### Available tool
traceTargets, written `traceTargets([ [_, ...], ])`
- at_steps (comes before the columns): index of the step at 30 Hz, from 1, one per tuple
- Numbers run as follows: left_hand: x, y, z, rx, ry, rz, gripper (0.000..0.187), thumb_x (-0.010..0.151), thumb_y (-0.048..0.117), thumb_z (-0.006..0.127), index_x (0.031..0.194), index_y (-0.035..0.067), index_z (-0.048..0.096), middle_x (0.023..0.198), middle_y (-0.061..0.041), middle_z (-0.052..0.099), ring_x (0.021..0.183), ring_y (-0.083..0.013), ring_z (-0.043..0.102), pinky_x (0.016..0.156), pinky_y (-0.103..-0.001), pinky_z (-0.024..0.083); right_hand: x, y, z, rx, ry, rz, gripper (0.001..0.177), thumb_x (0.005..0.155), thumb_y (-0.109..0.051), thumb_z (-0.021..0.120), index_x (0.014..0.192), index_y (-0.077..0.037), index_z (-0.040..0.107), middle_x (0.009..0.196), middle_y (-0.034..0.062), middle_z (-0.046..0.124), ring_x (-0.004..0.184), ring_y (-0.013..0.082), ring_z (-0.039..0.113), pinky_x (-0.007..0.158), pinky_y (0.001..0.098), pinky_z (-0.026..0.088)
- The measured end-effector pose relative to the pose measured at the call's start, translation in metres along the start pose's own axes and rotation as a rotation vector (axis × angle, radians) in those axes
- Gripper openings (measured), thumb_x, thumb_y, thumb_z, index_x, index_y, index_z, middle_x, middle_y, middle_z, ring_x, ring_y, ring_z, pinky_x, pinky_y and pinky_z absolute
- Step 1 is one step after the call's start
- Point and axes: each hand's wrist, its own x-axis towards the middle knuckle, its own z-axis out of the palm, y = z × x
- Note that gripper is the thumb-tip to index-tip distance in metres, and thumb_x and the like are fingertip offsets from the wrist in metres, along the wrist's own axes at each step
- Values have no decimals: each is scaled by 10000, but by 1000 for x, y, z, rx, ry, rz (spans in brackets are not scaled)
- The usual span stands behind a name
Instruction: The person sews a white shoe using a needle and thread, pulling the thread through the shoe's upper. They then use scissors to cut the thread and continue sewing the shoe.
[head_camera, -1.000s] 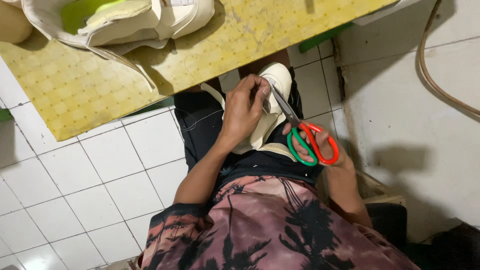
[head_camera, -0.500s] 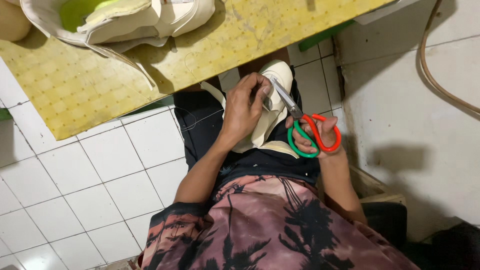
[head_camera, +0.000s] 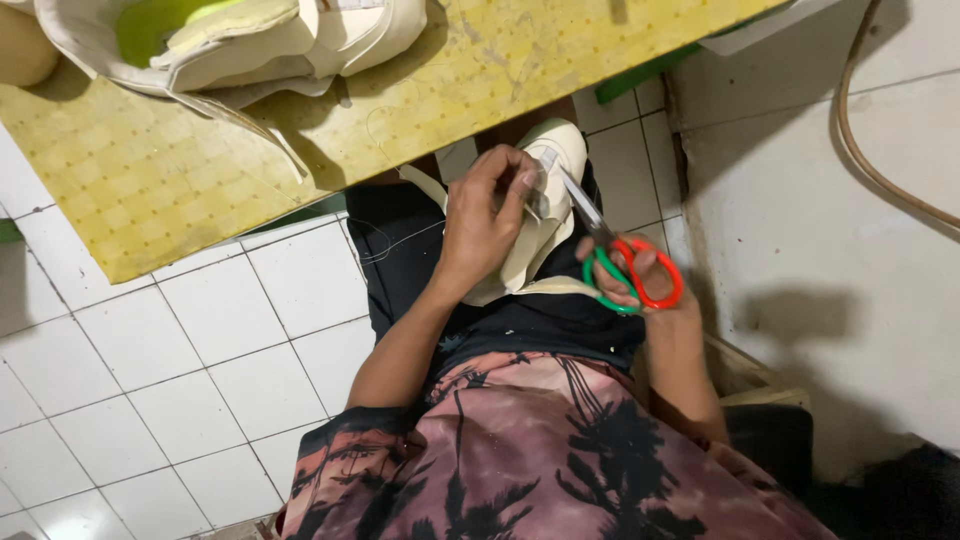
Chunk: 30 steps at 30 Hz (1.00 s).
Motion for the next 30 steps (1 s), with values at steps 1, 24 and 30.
traceTargets([
  [1, -1, 1, 1, 1, 2, 0, 53, 996, 147, 620, 993, 110, 657, 806, -107, 640, 783, -344, 675, 753, -427, 530, -2, -4, -2, 0, -2, 1, 839, 880, -599, 691, 1256, 138, 553, 503, 61, 477, 293, 105, 452, 230, 231, 415],
  [24, 7, -29, 30, 255, 77, 301, 260, 905, 171, 777, 1145, 256, 728, 1255, -111, 640, 1176, -378, 663, 984, -493, 537, 23, -29, 100, -705, 413, -477, 498, 856, 67, 741, 1197, -27, 389, 738, 213, 683, 408, 147, 573, 423, 227, 463],
  [30, 10, -23, 32, 423, 114, 298, 73, 948, 215, 732, 1013, 249, 732, 1215, -56, 629, 936, -387, 709, 700, -480, 564, 33, -37, 99, -940, 569, -438, 394, 982, -64, 692, 1261, 12, 424, 843, 185, 706, 471, 107, 565, 442, 206, 427],
])
